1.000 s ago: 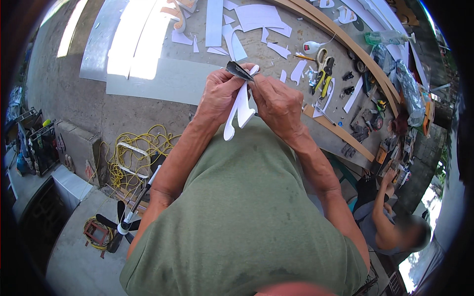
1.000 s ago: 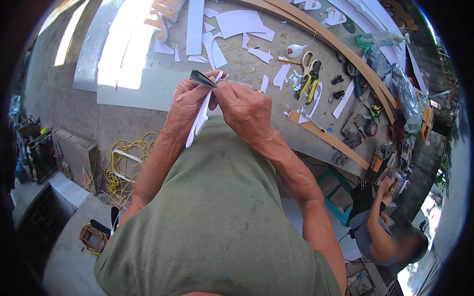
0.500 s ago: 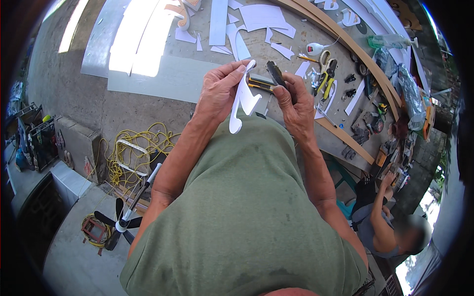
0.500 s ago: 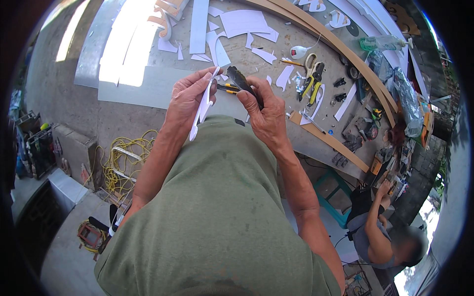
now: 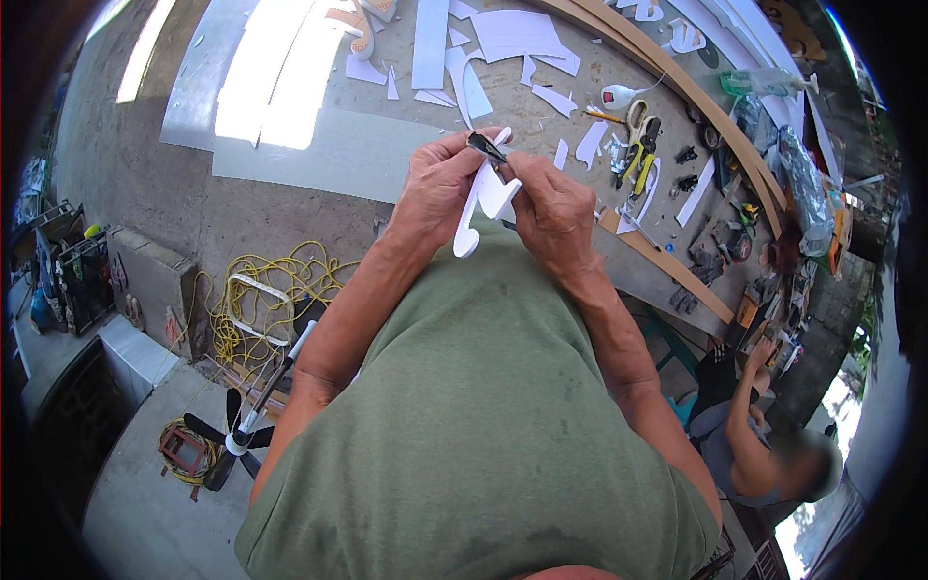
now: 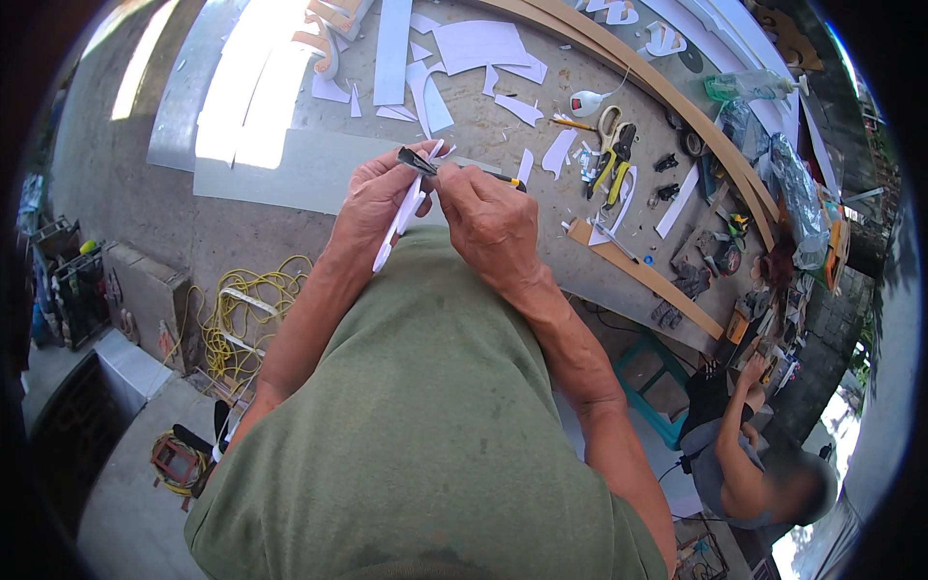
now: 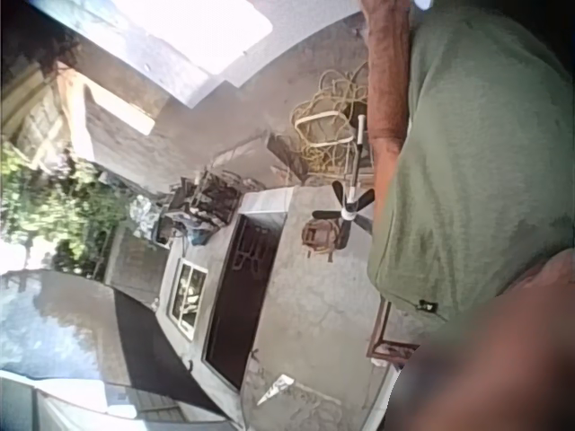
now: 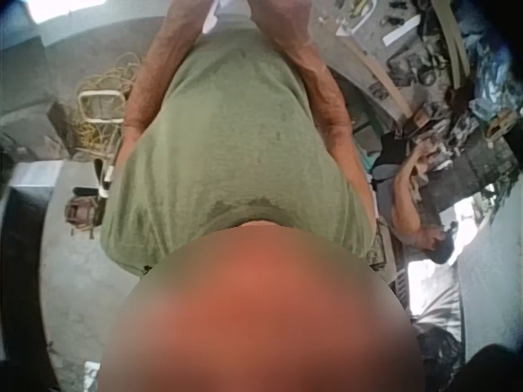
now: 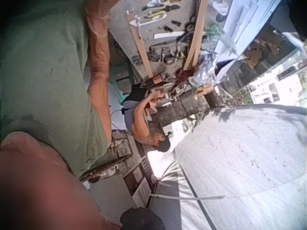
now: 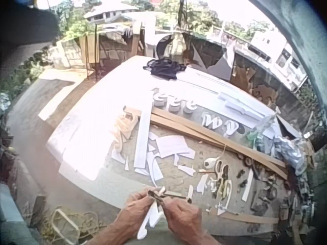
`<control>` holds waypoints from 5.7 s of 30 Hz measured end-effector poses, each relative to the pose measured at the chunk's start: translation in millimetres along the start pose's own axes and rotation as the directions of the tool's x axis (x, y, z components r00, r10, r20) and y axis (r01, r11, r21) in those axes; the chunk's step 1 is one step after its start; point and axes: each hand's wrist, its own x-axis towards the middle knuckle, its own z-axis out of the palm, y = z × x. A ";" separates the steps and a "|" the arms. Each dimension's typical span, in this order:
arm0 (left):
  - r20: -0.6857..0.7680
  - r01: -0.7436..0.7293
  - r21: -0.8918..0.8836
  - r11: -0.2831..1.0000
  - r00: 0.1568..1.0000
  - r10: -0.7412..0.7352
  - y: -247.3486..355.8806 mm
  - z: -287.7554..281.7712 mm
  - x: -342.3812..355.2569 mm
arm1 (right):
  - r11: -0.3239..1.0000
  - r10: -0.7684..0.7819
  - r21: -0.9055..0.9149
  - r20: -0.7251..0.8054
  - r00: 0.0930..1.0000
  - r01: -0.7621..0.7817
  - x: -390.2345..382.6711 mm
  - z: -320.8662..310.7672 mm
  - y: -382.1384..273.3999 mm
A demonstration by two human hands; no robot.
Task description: The recorder uses a utility knife to carefully trim the edges of a white foam or plastic cutout letter.
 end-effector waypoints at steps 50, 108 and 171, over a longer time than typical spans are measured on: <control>0.043 -0.123 -0.014 0.992 0.991 0.124 -7.8 -8.2 3.0 | 0.995 -0.038 0.098 0.015 0.999 0.036 -0.7 6.4 4.1; 0.217 0.086 -0.336 0.938 0.976 -0.012 -1.1 -26.8 21.3 | 0.937 0.215 0.286 -0.013 0.977 -0.202 23.8 10.0 -5.3; 0.040 -0.244 -0.036 0.969 0.969 0.245 -3.0 -10.1 15.3 | 0.920 0.265 0.287 0.043 0.963 -0.267 21.4 10.8 -7.7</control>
